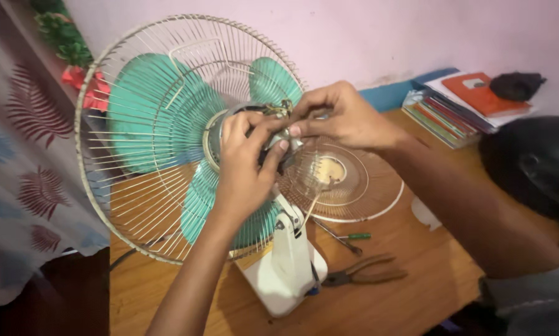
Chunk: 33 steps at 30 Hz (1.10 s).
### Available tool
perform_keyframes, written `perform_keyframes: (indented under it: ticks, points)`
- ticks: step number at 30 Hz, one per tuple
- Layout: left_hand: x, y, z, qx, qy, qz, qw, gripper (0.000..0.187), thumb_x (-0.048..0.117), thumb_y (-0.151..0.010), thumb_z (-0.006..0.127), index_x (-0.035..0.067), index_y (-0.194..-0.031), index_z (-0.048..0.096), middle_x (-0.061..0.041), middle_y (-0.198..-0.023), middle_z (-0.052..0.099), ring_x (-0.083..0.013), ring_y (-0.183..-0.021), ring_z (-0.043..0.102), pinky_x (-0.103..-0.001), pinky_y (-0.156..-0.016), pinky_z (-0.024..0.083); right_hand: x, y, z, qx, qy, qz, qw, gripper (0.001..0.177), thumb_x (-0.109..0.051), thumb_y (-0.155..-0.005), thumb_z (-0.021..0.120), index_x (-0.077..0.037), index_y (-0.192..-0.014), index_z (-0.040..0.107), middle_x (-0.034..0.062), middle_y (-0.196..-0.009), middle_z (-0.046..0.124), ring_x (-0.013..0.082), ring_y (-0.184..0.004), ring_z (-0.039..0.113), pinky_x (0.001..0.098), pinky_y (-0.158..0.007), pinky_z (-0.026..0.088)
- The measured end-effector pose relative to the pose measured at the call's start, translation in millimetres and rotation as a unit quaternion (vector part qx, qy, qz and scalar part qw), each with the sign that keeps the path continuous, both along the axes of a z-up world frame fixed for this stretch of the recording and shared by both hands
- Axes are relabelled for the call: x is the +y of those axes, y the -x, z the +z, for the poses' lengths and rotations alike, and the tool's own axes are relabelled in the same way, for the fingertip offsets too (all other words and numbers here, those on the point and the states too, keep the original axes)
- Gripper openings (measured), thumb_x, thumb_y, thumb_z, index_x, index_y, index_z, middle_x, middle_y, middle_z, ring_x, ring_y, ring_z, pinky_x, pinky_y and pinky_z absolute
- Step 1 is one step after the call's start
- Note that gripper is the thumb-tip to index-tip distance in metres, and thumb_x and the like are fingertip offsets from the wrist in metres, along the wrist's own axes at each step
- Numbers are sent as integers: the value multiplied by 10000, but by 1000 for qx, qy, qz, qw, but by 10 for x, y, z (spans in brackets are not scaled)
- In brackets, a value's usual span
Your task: The person uses a screwdriver to remove the rear fan cap and then detaches the motor housing from the fan assembly. The person handles the fan cap, motor housing, and internal wiring while working at a wooden table.
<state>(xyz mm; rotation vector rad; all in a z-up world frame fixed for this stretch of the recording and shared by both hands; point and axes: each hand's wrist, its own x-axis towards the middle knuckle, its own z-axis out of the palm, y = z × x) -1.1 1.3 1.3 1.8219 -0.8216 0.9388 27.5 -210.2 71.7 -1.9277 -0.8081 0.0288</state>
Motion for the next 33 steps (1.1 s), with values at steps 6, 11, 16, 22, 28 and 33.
perform_keyframes:
  ticks: [6,11,16,22,28,33]
  points:
    - [-63,35,13,8,13,22,1000,273,130,-913,731,60,-1176,707,-126,-1160,630,-330,-1215,564,-450,-1071,436,-85,-127,-195,11,-58,-18,998,175,-98,-922,756,29,-1042,742,76,-865,736,108,-740,689,250,-660,591]
    - [-208,96,23,-29,50,66,996,260,95,-921,753,54,-1176,726,-106,-1169,715,-330,-1256,624,-438,-1076,496,-129,-193,-282,6,-100,56,993,166,-72,-952,733,46,-1068,719,90,-936,737,104,-842,685,244,-739,578]
    - [-350,83,21,-45,78,105,990,217,31,-876,775,59,-1091,779,-68,-1080,759,-293,-1176,678,-398,-1024,547,-175,-307,-311,5,-108,88,990,161,-56,-939,716,55,-1055,715,75,-975,722,108,-891,710,244,-779,603]
    - [-440,152,-27,-45,99,152,982,184,42,-854,806,79,-1033,788,-54,-1046,774,-282,-1184,684,-401,-1030,547,-248,-476,-378,-83,-76,94,989,169,-80,-919,751,43,-1034,752,81,-931,732,121,-805,688,248,-694,573]
    - [-498,195,-38,-52,107,175,977,178,45,-854,816,69,-1026,775,-56,-1038,773,-282,-1171,696,-405,-1038,549,-283,-692,-502,-86,-188,65,976,154,-111,-957,756,19,-1038,735,50,-918,715,82,-790,632,217,-692,530]
    - [-538,231,34,-50,95,200,974,171,55,-846,826,56,-1006,765,-54,-1012,768,-287,-1152,712,-399,-1009,566,-244,-766,-634,-33,-229,79,970,116,-85,-954,758,12,-1014,737,39,-899,702,74,-783,620,215,-677,500]
